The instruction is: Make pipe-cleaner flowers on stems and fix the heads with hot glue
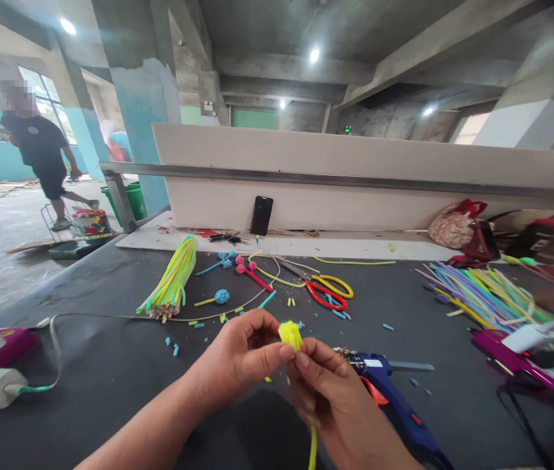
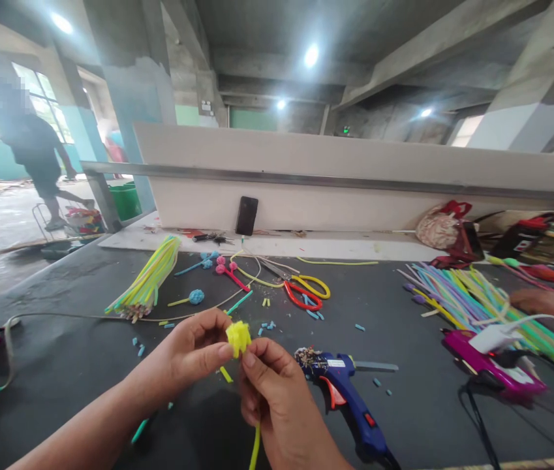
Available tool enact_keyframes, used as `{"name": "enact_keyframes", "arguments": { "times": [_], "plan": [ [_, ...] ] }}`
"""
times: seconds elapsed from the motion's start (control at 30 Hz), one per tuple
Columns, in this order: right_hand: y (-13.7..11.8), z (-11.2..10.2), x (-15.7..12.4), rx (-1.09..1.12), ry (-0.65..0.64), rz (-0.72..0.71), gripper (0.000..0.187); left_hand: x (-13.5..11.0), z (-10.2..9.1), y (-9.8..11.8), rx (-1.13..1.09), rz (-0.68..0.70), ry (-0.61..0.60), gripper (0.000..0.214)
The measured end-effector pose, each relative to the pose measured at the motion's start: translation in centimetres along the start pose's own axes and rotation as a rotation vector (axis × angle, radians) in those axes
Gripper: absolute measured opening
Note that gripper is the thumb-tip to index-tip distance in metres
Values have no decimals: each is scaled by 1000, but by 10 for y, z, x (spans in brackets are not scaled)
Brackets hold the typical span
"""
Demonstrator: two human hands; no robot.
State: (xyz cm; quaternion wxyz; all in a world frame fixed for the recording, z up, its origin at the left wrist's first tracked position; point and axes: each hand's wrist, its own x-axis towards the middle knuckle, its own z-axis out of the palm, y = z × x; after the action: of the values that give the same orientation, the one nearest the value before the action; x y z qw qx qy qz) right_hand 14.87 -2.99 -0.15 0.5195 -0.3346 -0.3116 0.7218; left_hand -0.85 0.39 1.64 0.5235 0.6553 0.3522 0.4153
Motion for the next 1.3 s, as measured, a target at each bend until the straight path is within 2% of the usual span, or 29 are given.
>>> {"name": "enact_keyframes", "arguments": {
  "times": [0.1,0.2,0.33,0.4,0.5,0.57,0.67,0.73,0.8,0.87,0.97,1.03,1.13,1.3],
  "plan": [
    [-1,1,-1,15,39,-32,24,-2,-6,-1,-137,-31,-46,38],
    [-1,1,-2,16,83,-72,25,-8,1,-3,-184,-107,74,36],
    [3,2,-4,-52,106,-173,21,-22,35,-12,-342,-54,204,30],
    [7,2,-5,-157,108,-242,20,-27,54,-18,-433,-20,271,27],
    [15,1,-7,-357,137,-353,16,-30,73,-25,-626,-61,393,21],
    [20,1,-10,-450,140,-417,13,-30,76,-24,-768,-106,438,18],
    [18,3,-19,-573,41,-504,9,-35,66,-16,-893,-188,464,21],
    [12,4,-24,-645,0,-546,10,-42,55,-9,-914,-213,455,22],
    [3,5,-27,-676,34,-517,11,-51,45,-5,-902,-207,417,20],
    [-4,7,-28,-656,47,-400,16,-60,38,-3,-857,-218,376,20],
    [-6,13,-24,-564,-4,-188,27,-66,35,-7,-797,-255,336,22],
    [-3,16,-21,-489,-28,-108,30,-66,36,-12,-789,-284,295,25],
    [2,17,-17,-453,18,-149,25,-64,38,-18,-735,-362,220,30],
    [-1,11,-16,-648,74,-309,15,-63,35,-14,-588,-458,129,39]
  ]
}}
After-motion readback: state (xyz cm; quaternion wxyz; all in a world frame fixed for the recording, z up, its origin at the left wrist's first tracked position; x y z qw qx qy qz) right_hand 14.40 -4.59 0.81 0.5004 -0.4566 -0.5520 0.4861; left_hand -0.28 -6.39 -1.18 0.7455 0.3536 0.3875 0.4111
